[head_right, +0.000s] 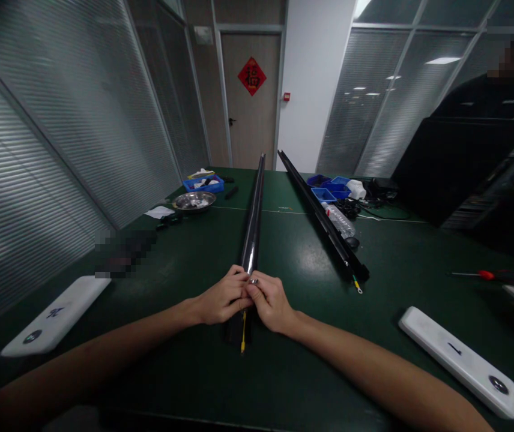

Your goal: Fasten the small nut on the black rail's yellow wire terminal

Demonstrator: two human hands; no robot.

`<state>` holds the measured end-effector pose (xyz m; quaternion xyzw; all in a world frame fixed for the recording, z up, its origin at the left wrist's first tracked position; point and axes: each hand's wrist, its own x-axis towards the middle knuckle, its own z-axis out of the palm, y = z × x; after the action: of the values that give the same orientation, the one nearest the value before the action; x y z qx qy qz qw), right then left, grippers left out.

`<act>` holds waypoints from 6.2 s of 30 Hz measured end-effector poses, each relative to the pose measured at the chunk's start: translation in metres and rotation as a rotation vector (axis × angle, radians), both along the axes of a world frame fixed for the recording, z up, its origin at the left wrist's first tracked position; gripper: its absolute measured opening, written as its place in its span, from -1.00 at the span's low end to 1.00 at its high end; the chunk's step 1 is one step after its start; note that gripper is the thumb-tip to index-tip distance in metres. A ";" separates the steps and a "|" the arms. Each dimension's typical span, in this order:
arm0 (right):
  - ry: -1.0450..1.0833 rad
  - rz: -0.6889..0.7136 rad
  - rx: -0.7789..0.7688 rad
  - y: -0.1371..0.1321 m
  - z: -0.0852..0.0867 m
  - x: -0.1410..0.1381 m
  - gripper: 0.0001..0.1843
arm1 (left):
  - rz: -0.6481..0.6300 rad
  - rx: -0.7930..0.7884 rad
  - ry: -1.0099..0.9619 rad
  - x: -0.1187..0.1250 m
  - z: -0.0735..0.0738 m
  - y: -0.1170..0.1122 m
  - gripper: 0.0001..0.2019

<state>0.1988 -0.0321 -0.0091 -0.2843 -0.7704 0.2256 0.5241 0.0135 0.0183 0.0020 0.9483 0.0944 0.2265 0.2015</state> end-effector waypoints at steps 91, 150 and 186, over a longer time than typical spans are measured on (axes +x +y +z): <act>-0.058 -0.021 0.003 -0.003 -0.001 -0.001 -0.61 | -0.036 -0.191 -0.023 0.000 -0.005 0.008 -0.71; -0.039 -0.002 -0.002 -0.006 -0.002 0.001 -0.59 | -0.063 -0.234 0.033 -0.001 -0.008 0.011 -0.72; -0.040 0.036 -0.016 -0.004 -0.002 0.001 -0.51 | -0.030 -0.281 0.032 -0.001 -0.005 0.010 -0.75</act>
<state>0.1994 -0.0357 -0.0109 -0.2791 -0.7838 0.2353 0.5024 0.0126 0.0284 -0.0029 0.9154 0.1141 0.1930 0.3342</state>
